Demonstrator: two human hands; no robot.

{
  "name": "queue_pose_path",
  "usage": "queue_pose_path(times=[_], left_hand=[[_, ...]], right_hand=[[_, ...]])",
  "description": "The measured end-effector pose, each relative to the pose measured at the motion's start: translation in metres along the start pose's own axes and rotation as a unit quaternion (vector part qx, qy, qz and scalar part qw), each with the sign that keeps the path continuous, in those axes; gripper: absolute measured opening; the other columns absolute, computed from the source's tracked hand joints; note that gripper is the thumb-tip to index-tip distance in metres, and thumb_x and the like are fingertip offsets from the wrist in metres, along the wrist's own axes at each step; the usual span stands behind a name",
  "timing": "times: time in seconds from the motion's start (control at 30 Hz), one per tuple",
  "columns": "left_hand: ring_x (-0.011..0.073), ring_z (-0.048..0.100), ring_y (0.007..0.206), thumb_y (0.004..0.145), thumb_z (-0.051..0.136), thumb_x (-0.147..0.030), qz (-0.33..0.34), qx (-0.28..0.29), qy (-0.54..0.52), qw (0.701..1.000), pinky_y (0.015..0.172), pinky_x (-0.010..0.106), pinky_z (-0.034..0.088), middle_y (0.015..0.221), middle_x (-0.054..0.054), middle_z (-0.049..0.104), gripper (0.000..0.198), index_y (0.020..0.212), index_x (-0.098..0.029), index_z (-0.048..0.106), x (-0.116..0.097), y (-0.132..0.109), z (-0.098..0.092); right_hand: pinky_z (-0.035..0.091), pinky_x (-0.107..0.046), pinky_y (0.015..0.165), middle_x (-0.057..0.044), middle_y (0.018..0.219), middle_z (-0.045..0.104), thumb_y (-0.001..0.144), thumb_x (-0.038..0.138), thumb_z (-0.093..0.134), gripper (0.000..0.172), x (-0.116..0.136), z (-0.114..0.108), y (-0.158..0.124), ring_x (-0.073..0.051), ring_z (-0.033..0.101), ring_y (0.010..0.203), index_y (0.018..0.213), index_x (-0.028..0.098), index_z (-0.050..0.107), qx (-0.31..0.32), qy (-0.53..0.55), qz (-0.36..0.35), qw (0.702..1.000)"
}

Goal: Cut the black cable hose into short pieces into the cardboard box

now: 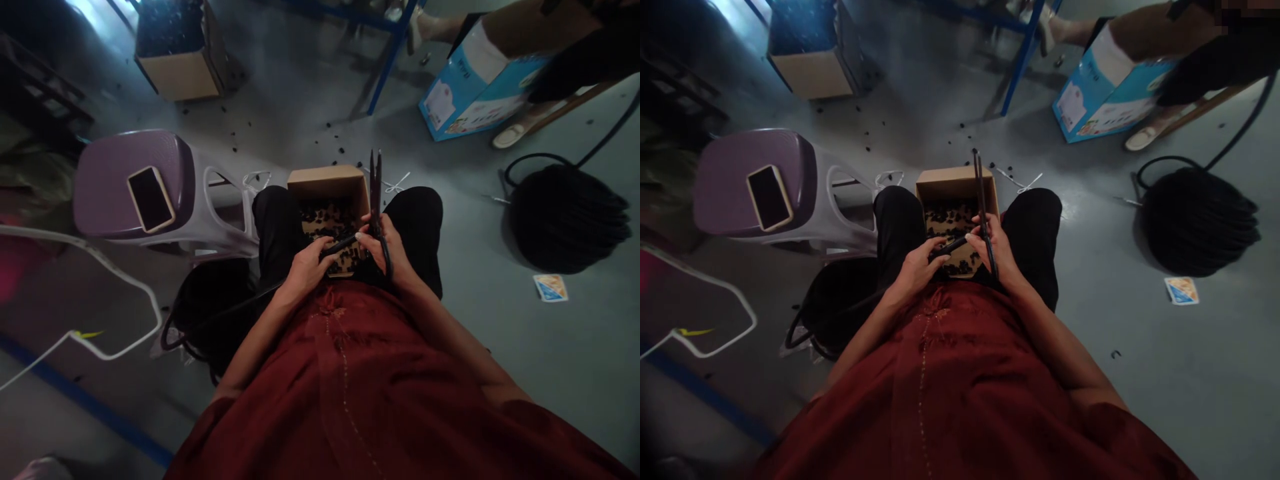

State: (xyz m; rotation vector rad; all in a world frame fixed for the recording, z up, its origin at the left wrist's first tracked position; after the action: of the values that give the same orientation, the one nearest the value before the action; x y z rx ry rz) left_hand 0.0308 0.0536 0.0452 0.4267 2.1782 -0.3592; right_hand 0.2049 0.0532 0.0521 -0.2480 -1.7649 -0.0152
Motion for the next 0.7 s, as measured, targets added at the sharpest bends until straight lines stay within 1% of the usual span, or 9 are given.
queue_pose_path(times=[0.07,0.13,0.23,0.33,0.43,0.5,0.6,0.7], left_hand=[[0.0166,0.059,0.102,0.086,0.052,-0.025,0.017,-0.001,-0.002,1.0,0.091,0.028,0.044,0.11,0.007,0.064,0.03,0.114,-0.016,0.057,0.003,0.002,0.004],[0.0164,0.059,0.102,0.087,0.049,-0.025,0.028,-0.004,-0.005,1.0,0.092,0.027,0.043,0.109,0.007,0.064,0.027,0.11,-0.015,0.06,0.007,0.004,0.004],[0.0166,0.059,0.101,0.087,0.048,-0.026,0.013,-0.017,-0.008,1.0,0.091,0.026,0.043,0.108,0.007,0.065,0.027,0.107,-0.015,0.062,0.015,0.009,-0.006],[0.0169,0.061,0.094,0.087,0.046,-0.029,-0.027,-0.045,-0.014,0.999,0.084,0.026,0.045,0.1,0.005,0.067,0.028,0.106,-0.016,0.063,0.027,0.015,-0.021],[0.0151,0.061,0.081,0.086,0.048,-0.033,-0.053,-0.074,-0.042,0.995,0.074,0.024,0.046,0.087,0.003,0.067,0.03,0.103,-0.016,0.065,0.041,0.019,-0.03],[0.0128,0.058,0.073,0.085,0.048,-0.036,-0.066,-0.091,-0.079,0.991,0.069,0.023,0.045,0.079,0.002,0.064,0.032,0.103,-0.016,0.065,0.051,0.021,-0.032],[0.0098,0.053,0.063,0.084,0.049,-0.038,-0.085,-0.11,-0.148,0.979,0.06,0.02,0.043,0.072,0.001,0.061,0.037,0.109,-0.014,0.063,0.065,0.022,-0.031],[0.0077,0.049,0.057,0.084,0.048,-0.038,-0.091,-0.116,-0.182,0.972,0.055,0.019,0.04,0.069,0.0,0.059,0.04,0.113,-0.014,0.06,0.07,0.023,-0.029]], right_hand=[[0.043,-0.025,0.057,0.003,0.077,0.051,0.07,0.033,0.062,0.036,-0.009,0.004,0.0,-0.01,0.05,0.061,0.101,0.022,0.047,0.003,0.005,0.011,1.0],[0.043,-0.025,0.056,0.003,0.079,0.051,0.071,0.035,0.061,0.036,-0.018,0.006,0.001,-0.01,0.05,0.061,0.101,0.022,0.046,0.006,0.003,0.024,1.0],[0.046,-0.027,0.06,0.002,0.08,0.053,0.075,0.04,0.058,0.037,-0.028,0.008,-0.002,-0.011,0.052,0.063,0.104,0.022,0.045,0.023,-0.019,0.033,0.999],[0.048,-0.03,0.064,0.0,0.082,0.055,0.077,0.044,0.056,0.041,-0.034,0.006,-0.009,-0.014,0.055,0.068,0.108,0.022,0.045,0.048,-0.067,0.036,0.996],[0.048,-0.031,0.065,-0.002,0.087,0.057,0.078,0.047,0.054,0.043,-0.039,-0.001,-0.021,-0.015,0.056,0.069,0.111,0.022,0.045,0.079,-0.117,0.05,0.989],[0.048,-0.032,0.065,-0.004,0.089,0.059,0.079,0.049,0.053,0.043,-0.043,-0.003,-0.03,-0.016,0.057,0.07,0.111,0.022,0.046,0.104,-0.141,0.057,0.983],[0.047,-0.033,0.068,-0.005,0.09,0.062,0.08,0.049,0.052,0.042,-0.048,-0.003,-0.04,-0.018,0.06,0.073,0.111,0.022,0.047,0.139,-0.174,0.061,0.973],[0.047,-0.033,0.071,-0.006,0.092,0.064,0.08,0.049,0.052,0.041,-0.052,0.002,-0.044,-0.02,0.061,0.078,0.112,0.023,0.049,0.172,-0.197,0.065,0.963]])
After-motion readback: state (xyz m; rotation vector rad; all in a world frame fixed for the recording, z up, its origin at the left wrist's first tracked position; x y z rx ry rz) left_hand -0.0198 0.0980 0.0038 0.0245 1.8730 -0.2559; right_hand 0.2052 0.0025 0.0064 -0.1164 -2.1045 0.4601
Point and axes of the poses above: each hand's wrist, its own y-axis towards the middle knuckle, its own z-axis out of the palm, x = y × z, the point moved 5 cm from there along y, towards the middle knuckle
